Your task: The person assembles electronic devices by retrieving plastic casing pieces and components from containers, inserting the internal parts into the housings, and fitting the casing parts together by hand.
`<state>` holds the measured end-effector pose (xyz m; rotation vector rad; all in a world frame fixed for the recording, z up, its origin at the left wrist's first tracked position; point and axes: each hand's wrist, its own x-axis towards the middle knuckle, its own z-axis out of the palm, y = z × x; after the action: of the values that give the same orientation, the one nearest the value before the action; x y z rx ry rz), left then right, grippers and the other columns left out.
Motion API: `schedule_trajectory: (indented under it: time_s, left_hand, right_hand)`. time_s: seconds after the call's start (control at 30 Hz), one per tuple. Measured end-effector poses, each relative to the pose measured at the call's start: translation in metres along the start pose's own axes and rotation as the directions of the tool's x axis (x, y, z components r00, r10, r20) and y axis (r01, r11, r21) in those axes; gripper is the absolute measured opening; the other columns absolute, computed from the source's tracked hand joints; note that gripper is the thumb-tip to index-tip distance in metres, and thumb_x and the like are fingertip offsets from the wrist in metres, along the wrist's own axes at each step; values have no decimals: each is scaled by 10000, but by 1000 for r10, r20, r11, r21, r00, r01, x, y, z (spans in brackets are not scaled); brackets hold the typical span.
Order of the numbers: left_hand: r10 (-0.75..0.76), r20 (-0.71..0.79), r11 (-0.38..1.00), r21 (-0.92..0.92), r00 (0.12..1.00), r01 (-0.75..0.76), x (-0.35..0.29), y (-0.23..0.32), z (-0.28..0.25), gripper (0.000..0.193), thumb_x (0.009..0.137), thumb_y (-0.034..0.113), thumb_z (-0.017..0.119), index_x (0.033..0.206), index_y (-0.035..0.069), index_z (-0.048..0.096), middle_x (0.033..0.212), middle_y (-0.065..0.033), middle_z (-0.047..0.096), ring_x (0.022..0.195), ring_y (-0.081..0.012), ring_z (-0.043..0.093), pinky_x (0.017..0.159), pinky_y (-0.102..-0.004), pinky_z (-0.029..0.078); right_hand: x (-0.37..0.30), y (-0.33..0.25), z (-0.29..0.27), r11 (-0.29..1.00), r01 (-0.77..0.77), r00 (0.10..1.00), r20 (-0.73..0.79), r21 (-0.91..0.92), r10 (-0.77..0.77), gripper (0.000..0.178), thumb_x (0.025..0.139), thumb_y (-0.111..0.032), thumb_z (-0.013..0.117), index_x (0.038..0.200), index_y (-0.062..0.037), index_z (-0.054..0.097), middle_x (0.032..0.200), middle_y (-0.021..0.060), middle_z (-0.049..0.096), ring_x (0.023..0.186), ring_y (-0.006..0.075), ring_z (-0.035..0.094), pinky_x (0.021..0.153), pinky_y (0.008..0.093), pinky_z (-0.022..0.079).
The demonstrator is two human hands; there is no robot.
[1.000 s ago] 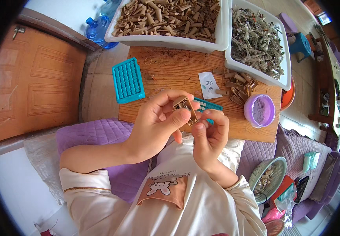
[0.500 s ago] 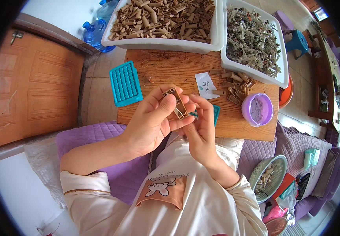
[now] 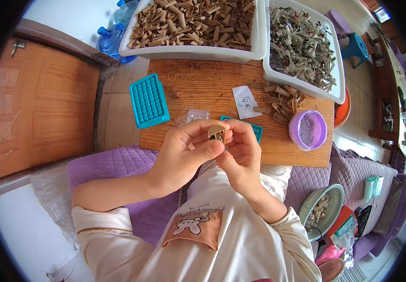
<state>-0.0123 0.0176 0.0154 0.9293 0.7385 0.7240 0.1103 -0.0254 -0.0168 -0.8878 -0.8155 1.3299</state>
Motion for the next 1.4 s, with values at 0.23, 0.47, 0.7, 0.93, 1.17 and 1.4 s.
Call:
schedule_trajectory:
  time_s: [0.23,0.47,0.7,0.93,1.17,1.4]
  left_hand:
    - [114,103,968,212,988,-134,-9,-1,4,256,794,95,567,1019,1,490,904,-31,523,858,-83,507,726,-212,444]
    - [62,37,998,-6,997,-62,-5,-5,3,261,805,159,561,1016,22,491,949,-44,535,886,-85,509,757,-228,435]
    - [-151,25,943,-298,988,152,-2,-4,-2,315,789,233,562,1042,68,472,1014,-45,531,975,-169,516,832,-289,444]
    - [-177,3,932,-321,984,168,0,-4,-1,294,804,223,542,1044,67,477,1002,-54,538,967,-173,520,827,-295,447]
    - [-230,-6,951,-215,973,223,3,-9,-7,313,808,232,534,1057,52,475,995,-68,540,948,-178,529,832,-310,441]
    - [-323,12,935,-150,946,321,3,-10,-4,310,823,230,510,1066,40,479,999,-73,538,942,-173,526,836,-315,432]
  right_hand:
    - [3,-2,1,993,13,997,74,113,-22,250,742,98,465,973,12,426,909,62,498,819,106,502,724,221,424]
    - [3,-4,6,993,-51,998,53,103,46,237,773,63,459,999,7,412,909,59,494,818,94,507,703,214,434]
    - [4,0,5,994,-90,996,5,68,90,251,775,10,471,1017,-3,407,914,44,483,818,72,484,694,200,423]
    - [5,3,4,994,-107,994,-21,31,108,257,772,3,487,1016,-5,407,904,40,485,815,69,483,687,201,424]
    - [5,20,-30,997,-2,994,108,-72,10,205,763,-27,550,952,14,480,882,52,527,812,109,519,711,241,442]
    - [5,77,-125,686,-95,956,-258,-721,-139,135,740,12,526,873,34,516,798,115,568,694,171,567,630,257,451]
